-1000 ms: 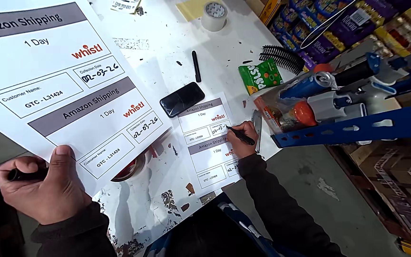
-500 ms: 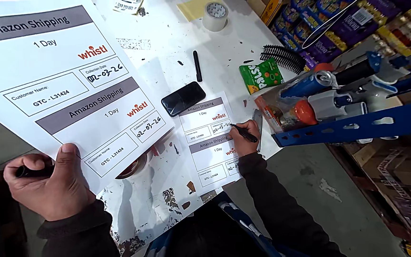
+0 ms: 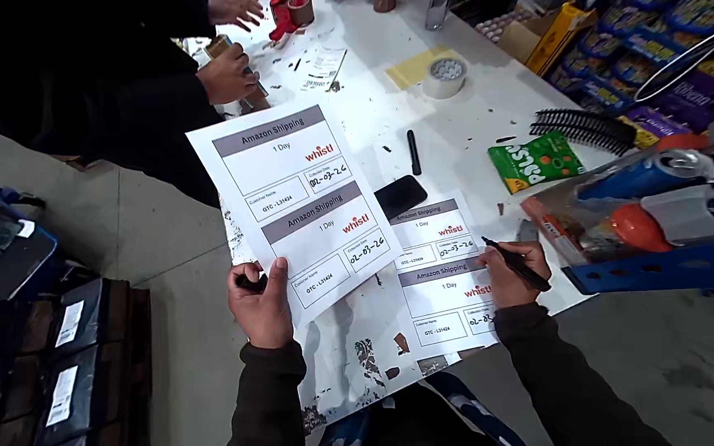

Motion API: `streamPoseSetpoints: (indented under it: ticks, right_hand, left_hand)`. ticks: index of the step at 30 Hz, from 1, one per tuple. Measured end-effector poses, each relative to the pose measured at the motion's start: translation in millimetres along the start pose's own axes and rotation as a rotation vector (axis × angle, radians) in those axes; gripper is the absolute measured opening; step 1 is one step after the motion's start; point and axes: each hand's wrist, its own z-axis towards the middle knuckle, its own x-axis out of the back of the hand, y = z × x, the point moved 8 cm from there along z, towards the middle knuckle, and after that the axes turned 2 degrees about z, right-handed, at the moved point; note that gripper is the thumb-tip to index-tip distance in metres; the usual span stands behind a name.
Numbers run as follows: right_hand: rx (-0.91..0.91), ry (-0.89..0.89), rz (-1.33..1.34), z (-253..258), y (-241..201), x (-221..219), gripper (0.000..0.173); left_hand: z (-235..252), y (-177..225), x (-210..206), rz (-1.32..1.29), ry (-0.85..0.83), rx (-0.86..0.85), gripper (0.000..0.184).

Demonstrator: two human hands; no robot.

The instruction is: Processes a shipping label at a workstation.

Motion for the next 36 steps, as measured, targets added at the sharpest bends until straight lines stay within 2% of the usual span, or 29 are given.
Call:
streamPoseSetpoints:
  ticks: [3,8,12,15,18,21,23,26,28,31,36]
  right_hand:
    - [0.069,0.030,0.091,-8.2,-32.7,15.6,0.026]
    - [0.093,0.102,0.168,-40.4,-69.6,67.9,0.027]
    - [0.029,0.179,0.162,-75.9,-78.0,110.2,0.023]
    - [-0.026,0.217,0.161,-102.3,-83.1,129.3,0.022]
    - [-0.065,0.220,0.156,-122.7,-87.3,139.3,0.021]
    - [-0.075,0.190,0.169,-133.5,-97.6,141.4,0.020]
    - [-0.068,0.148,0.196,-137.5,-109.4,136.0,0.020]
    - [-0.051,0.042,0.281,-141.5,-133.7,117.8,0.019]
    - [-0.054,-0.051,0.322,-149.8,-151.6,99.9,0.019]
    - [-0.046,-0.133,0.311,-166.5,-168.2,77.3,0.021]
    - [-0.076,-0.124,0.135,-202.8,-165.7,89.2,0.023]
  left_hand:
    - [-10.3,-5.2,-14.0,-0.022,-0.046,0.008,0.037]
    - [-32.4,-17.5,-37.1,0.060,-0.118,-0.003,0.038]
    - [-51.6,-35.0,-57.5,0.207,-0.237,-0.016,0.035]
    - [-68.5,-45.0,-67.7,0.466,-0.337,-0.039,0.031]
    - [-81.0,-45.4,-73.0,0.699,-0.484,-0.123,0.038]
    - [-94.3,-23.4,-73.9,0.743,-0.572,-0.308,0.049]
    - [-107.3,-3.4,-73.2,0.746,-0.599,-0.428,0.047]
    - [-146.8,20.5,-84.6,0.676,-0.744,-0.574,0.031]
    - [-184.8,23.4,-94.8,0.538,-0.889,-0.557,0.028]
    - [-229.9,25.1,-106.7,0.414,-0.991,-0.555,0.029]
    - [-283.6,33.9,-110.6,0.286,-1.171,-0.581,0.018]
